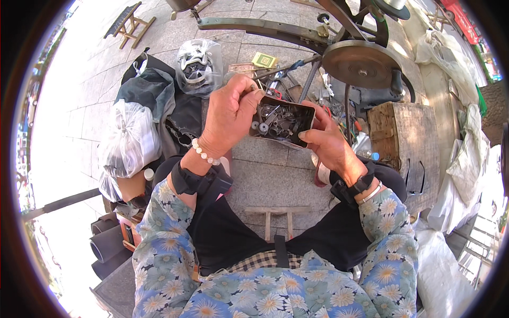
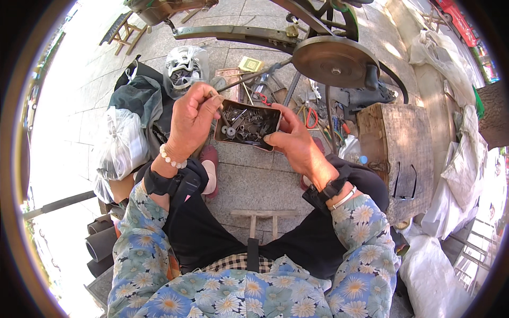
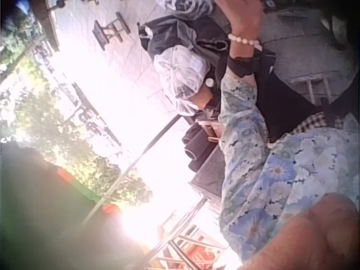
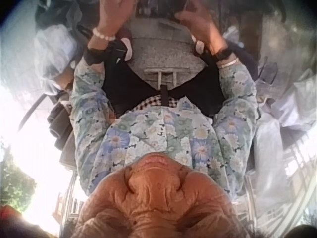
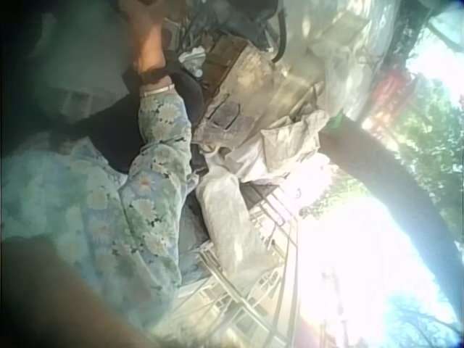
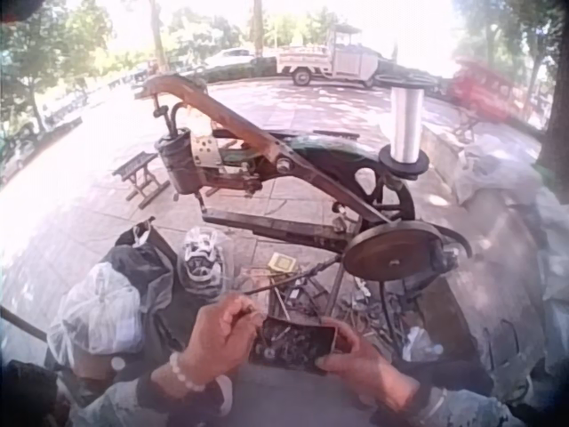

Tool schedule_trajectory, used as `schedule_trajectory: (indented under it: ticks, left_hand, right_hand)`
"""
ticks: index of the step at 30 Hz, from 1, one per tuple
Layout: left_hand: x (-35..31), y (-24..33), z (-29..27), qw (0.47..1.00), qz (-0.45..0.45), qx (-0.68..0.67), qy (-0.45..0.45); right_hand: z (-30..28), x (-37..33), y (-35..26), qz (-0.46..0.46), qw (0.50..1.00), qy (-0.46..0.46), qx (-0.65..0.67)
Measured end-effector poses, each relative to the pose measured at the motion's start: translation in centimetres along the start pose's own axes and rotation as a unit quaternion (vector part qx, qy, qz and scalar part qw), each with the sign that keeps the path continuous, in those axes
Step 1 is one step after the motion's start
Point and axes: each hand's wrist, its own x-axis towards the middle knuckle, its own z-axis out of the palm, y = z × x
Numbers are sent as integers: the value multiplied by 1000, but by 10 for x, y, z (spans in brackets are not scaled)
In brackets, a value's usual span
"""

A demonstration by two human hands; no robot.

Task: The person is threading and repairing a hand-cranked sewing machine.

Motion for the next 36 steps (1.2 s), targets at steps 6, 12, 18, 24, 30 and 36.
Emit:
schedule_trajectory:
  ticks: [6, 12, 18, 24, 30, 36]
  left_hand:
    - [2, 3, -3, 997, -59, -38, 16]
    - [3, 0, -6, 993, -92, -79, 0]
    - [5, -1, -5, 985, -128, -111, 8]
    - [4, -2, -4, 979, -138, -147, 21]
    - [4, 0, -2, 975, -156, -155, 28]
    - [4, -4, 0, 970, -160, -181, 30]
  right_hand:
    - [2, -1, -2, -4, 1000, 1, 5]
    - [2, 0, -2, 2, 1000, 9, 3]
    - [2, -1, -3, 1, 1000, 7, 8]
    - [1, -1, -2, 8, 1000, -5, 14]
    - [0, 1, 0, 3, 999, -21, 35]
    - [-2, 3, 3, 25, 999, -22, 42]
